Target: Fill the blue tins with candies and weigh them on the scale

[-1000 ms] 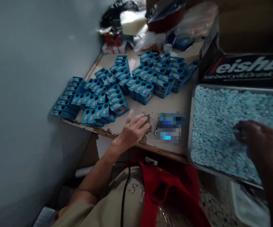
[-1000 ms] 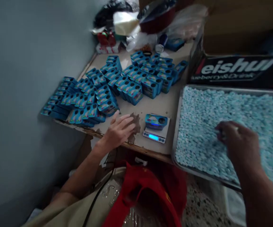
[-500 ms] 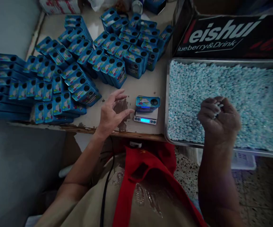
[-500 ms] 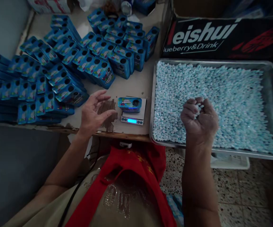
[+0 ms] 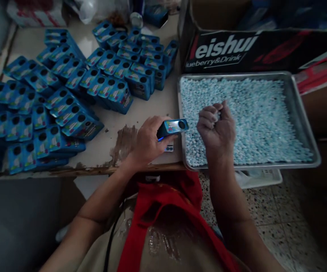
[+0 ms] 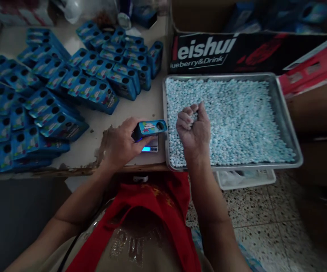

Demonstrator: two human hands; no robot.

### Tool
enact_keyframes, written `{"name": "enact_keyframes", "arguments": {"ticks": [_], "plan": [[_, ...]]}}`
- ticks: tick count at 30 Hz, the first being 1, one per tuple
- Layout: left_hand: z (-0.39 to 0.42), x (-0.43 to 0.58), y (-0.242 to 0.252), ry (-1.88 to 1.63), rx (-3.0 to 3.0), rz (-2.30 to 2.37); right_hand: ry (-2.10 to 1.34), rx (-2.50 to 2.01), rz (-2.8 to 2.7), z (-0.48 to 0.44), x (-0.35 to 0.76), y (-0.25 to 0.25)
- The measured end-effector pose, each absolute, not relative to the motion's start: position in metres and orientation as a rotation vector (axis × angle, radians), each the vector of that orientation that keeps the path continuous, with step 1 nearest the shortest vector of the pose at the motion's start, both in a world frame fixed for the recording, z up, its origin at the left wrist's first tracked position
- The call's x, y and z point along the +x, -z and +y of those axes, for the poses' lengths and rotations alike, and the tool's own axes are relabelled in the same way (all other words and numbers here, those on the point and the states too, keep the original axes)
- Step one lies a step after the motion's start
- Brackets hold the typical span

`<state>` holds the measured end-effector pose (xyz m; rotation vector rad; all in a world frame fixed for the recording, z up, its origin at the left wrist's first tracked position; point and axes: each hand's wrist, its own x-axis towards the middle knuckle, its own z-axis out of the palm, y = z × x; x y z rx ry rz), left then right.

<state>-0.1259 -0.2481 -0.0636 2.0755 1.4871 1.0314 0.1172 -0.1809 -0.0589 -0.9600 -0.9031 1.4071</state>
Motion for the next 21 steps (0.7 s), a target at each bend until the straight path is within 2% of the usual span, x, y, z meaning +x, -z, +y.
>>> {"name": "enact_keyframes", "arguments": {"ticks": [8, 21], "plan": [[-0.226, -0.085, 0.058, -1.063, 2.181, 1.379, -1.013, -1.082, -1.016, -0.187, 0.082, 0.025], [-0.222, -0.079, 0.063, -1.068, 2.178, 1.419, -1.037, -1.124, -0.962, -0.187, 0.073, 0.035]]}}
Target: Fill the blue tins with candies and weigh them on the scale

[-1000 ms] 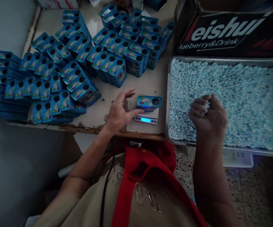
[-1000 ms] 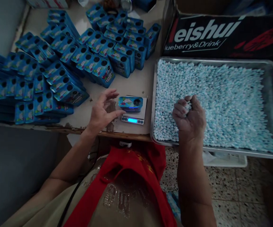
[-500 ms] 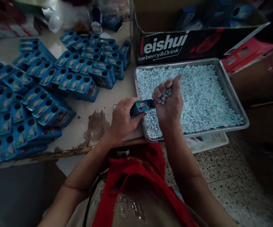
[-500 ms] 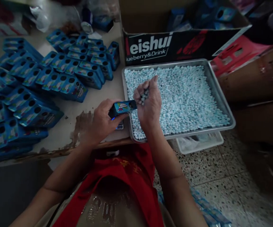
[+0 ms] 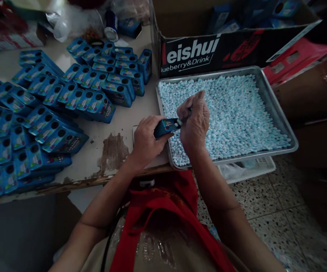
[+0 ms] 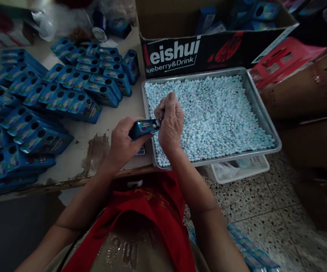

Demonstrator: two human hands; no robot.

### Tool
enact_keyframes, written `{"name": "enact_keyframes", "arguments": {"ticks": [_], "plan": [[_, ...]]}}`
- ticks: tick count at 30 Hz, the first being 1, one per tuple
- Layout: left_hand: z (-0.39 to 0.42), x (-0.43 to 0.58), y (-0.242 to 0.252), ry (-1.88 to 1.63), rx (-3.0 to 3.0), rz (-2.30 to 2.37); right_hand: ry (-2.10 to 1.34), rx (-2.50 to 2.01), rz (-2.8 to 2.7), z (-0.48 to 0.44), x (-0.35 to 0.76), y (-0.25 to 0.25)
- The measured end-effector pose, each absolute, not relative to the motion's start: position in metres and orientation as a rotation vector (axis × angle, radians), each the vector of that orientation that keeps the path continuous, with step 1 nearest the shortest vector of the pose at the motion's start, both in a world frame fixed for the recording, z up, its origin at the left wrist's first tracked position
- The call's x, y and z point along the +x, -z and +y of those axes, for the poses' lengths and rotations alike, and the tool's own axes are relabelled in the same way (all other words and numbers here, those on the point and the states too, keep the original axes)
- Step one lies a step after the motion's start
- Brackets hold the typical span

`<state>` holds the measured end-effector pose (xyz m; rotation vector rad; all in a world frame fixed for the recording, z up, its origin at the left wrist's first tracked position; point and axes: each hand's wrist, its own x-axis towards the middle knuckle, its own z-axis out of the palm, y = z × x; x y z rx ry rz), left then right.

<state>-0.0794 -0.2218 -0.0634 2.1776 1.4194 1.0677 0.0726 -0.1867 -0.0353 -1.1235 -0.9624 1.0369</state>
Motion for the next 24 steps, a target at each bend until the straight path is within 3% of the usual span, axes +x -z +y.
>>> {"name": "enact_keyframes", "arguments": {"ticks": [9, 18, 24], "plan": [[-0.239, -0.117, 0.072, -1.178, 1.792, 1.408, -1.211, -1.01, -0.713, -0.164, 0.112, 0.056], [-0.249, -0.16, 0.12, -1.214, 1.486, 1.348, -1.64, -1.398, -1.09, -0.195, 0.169, 0.062], [-0.254, -0.185, 0.109, -1.241, 1.558, 1.227, -1.425, -1.581, -1.251, -0.193, 0.19, 0.049]]}}
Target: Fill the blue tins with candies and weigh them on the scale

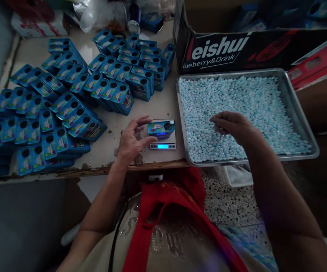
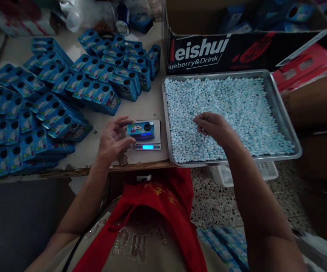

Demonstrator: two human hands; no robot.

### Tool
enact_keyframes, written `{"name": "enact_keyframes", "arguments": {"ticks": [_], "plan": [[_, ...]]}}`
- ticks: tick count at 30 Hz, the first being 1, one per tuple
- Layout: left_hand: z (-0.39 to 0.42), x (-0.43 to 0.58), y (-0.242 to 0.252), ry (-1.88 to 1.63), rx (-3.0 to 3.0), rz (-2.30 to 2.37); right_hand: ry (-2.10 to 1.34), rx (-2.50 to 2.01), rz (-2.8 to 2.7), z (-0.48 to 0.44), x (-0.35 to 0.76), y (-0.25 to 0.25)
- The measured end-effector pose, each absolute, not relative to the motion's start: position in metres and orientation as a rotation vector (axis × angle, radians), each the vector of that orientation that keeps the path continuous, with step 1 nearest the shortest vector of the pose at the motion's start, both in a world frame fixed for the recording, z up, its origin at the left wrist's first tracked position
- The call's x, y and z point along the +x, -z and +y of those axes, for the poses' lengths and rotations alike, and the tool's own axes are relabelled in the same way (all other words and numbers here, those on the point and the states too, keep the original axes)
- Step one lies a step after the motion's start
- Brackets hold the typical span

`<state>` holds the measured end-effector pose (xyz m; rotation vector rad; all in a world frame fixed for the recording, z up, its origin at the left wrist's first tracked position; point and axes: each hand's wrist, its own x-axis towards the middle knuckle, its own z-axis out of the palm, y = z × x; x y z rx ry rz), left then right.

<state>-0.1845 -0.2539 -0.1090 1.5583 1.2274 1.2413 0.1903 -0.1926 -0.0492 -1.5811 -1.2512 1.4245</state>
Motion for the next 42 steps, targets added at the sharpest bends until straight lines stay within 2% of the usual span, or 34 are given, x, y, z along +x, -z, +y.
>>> {"name": "enact_keyframes", "arguments": {"ticks": [4, 10, 15, 22, 27, 33, 37, 42], "plan": [[-0.266, -0.211, 0.096, -1.305, 1.499, 1.408, -1.377, -1.616, -1.218, -0.192, 0.182, 0.043], [-0.273, -0.219, 0.078, -1.491, 1.427, 1.479, -1.632, -1.57, -1.264, -0.192, 0.159, 0.023], [-0.266, -0.208, 0.062, -1.431, 1.479, 1.459, -1.69, -1.304, -1.499, -0.188, 0.147, 0.005], [-0.243, -0.167, 0.038, -1.252, 1.959, 1.451, -1.589, -1.213, -1.519, -0.177, 0.132, 0.019], [-0.223, -0.146, 0.042, -1.211, 2.219, 1.241, -1.483, -1.332, -1.471, -0.186, 0.143, 0.02], [-0.211, -0.135, 0.047, -1.011, 2.195, 1.317, -1.511, -1.297, -1.479, -0.2, 0.14, 0.021], [-0.213, -0.132, 0.051, -1.026, 2.114, 1.265, -1.578, -1.235, -1.533, -0.203, 0.131, 0.023], [-0.228, -0.14, 0.057, -1.142, 1.967, 1.252, -1.495, -1.233, -1.729, -0.198, 0.115, 0.013]]}}
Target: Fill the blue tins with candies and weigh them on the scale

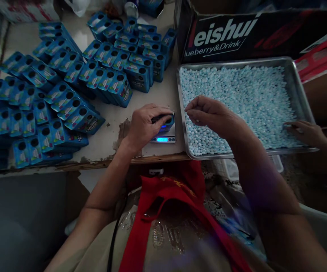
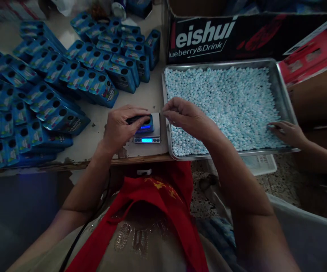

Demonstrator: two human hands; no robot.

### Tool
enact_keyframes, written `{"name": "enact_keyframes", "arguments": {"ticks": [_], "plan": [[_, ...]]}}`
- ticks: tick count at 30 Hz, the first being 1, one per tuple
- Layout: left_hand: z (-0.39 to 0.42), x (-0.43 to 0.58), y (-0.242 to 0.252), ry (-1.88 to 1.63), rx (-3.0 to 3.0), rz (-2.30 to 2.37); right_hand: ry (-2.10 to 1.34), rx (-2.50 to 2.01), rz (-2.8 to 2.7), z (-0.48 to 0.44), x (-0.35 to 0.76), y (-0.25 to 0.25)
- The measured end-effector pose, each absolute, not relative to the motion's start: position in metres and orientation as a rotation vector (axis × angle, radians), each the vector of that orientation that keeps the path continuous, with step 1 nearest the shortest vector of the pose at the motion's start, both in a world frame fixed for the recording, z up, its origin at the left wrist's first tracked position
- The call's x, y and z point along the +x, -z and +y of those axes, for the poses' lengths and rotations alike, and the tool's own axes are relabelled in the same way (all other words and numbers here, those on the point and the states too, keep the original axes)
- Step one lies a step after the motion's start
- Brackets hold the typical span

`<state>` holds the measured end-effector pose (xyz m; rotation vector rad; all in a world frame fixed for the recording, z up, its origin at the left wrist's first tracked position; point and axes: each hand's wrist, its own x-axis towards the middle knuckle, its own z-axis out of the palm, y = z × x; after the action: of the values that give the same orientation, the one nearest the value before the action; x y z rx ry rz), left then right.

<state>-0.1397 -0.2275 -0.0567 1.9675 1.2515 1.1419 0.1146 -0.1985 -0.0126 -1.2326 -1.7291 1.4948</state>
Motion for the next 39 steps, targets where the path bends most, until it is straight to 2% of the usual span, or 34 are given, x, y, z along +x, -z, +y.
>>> {"name": "enact_keyframes", "arguments": {"ticks": [6, 11, 16, 22, 25, 28, 32, 39], "plan": [[-0.233, -0.154, 0.059, -1.29, 1.851, 1.177, -1.175, -1.172, -2.141, -0.188, 0.087, -0.009], [-0.232, -0.177, 0.072, -1.524, 1.555, 1.3, -1.108, -1.216, -2.289, -0.185, 0.071, -0.011], [-0.241, -0.201, 0.091, -1.571, 1.31, 1.484, -1.172, -1.297, -2.087, -0.182, 0.07, 0.001], [-0.255, -0.214, 0.086, -1.405, 1.461, 1.642, -1.313, -1.386, -1.513, -0.167, 0.133, 0.032], [-0.258, -0.214, 0.084, -1.366, 1.49, 1.662, -1.309, -1.43, -1.472, -0.169, 0.165, 0.045], [-0.258, -0.207, 0.084, -1.364, 1.481, 1.636, -1.452, -1.427, -1.467, -0.18, 0.167, 0.04], [-0.261, -0.198, 0.077, -1.34, 1.473, 1.582, -1.592, -1.391, -1.797, -0.186, 0.132, 0.007], [-0.268, -0.213, 0.068, -1.288, 1.491, 1.651, -1.069, -1.239, -2.405, -0.177, 0.073, -0.033]]}}
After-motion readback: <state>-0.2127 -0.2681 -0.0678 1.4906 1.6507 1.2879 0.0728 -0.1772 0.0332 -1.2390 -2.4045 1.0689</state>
